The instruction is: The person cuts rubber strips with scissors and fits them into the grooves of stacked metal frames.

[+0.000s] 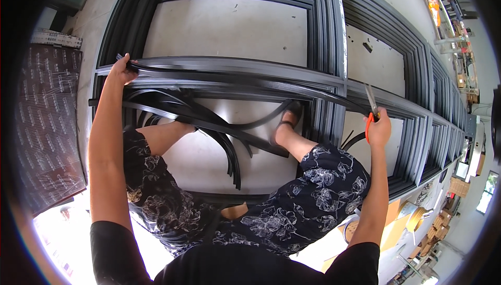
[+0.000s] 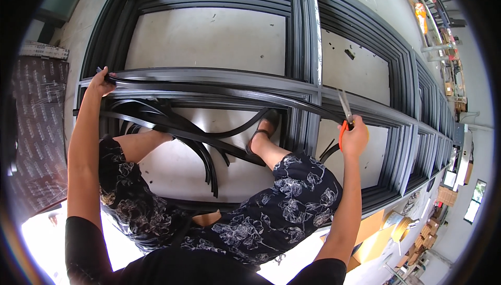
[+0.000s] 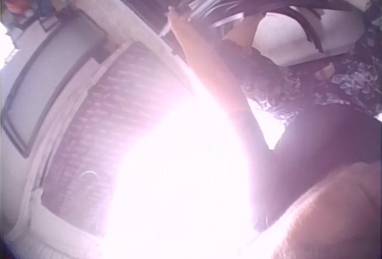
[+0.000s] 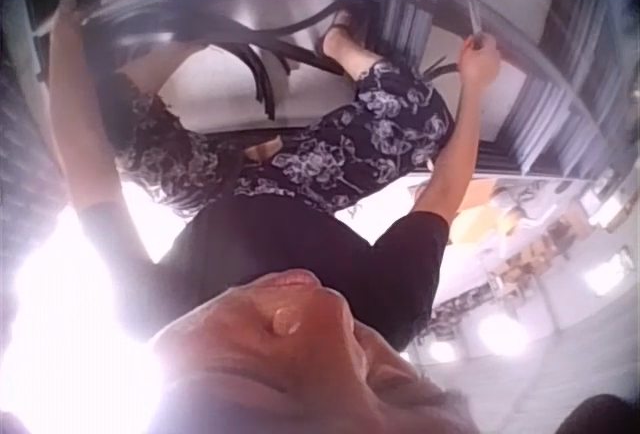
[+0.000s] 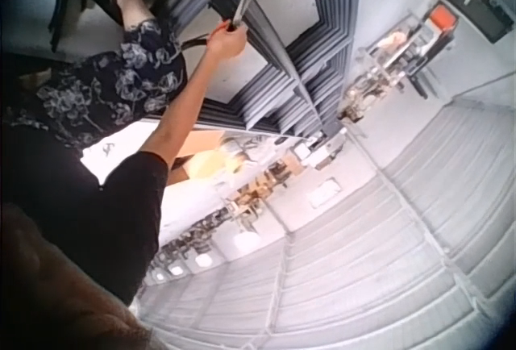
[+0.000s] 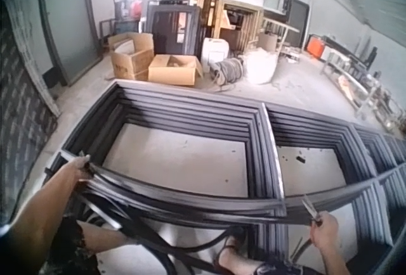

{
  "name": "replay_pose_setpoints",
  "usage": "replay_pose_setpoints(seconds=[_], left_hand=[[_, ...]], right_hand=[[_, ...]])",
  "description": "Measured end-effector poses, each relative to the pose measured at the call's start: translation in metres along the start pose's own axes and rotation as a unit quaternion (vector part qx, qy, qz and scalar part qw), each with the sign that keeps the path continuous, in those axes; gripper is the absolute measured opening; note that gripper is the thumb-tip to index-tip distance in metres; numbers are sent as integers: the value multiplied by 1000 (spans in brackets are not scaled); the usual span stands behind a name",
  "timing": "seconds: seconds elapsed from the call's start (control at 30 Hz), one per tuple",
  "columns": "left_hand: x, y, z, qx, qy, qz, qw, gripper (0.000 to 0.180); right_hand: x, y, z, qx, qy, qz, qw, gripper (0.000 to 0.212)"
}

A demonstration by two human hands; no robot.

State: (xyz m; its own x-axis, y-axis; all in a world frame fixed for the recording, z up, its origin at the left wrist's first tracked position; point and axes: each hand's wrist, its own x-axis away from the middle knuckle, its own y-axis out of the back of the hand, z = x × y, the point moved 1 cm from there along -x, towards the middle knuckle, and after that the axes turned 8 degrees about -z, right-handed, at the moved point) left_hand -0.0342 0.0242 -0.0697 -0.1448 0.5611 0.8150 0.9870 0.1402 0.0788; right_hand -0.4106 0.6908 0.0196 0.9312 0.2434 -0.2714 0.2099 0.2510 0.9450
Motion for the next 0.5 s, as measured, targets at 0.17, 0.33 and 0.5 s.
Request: replay_pose_setpoints(seconds=[0.17, 0.33, 0.5], left_hand=[[33, -6, 3, -194, 3, 57, 979, 32], [26, 7, -3, -259, 0, 72, 963, 37], [21, 18, 0, -227, -30, -9, 973, 40]], right_hand=[[11, -8, -31, 51, -25, 103, 993, 44], [19, -16, -45, 13, -46, 108, 993, 45], [7, -12, -25, -74, -63, 122, 988, 44]])
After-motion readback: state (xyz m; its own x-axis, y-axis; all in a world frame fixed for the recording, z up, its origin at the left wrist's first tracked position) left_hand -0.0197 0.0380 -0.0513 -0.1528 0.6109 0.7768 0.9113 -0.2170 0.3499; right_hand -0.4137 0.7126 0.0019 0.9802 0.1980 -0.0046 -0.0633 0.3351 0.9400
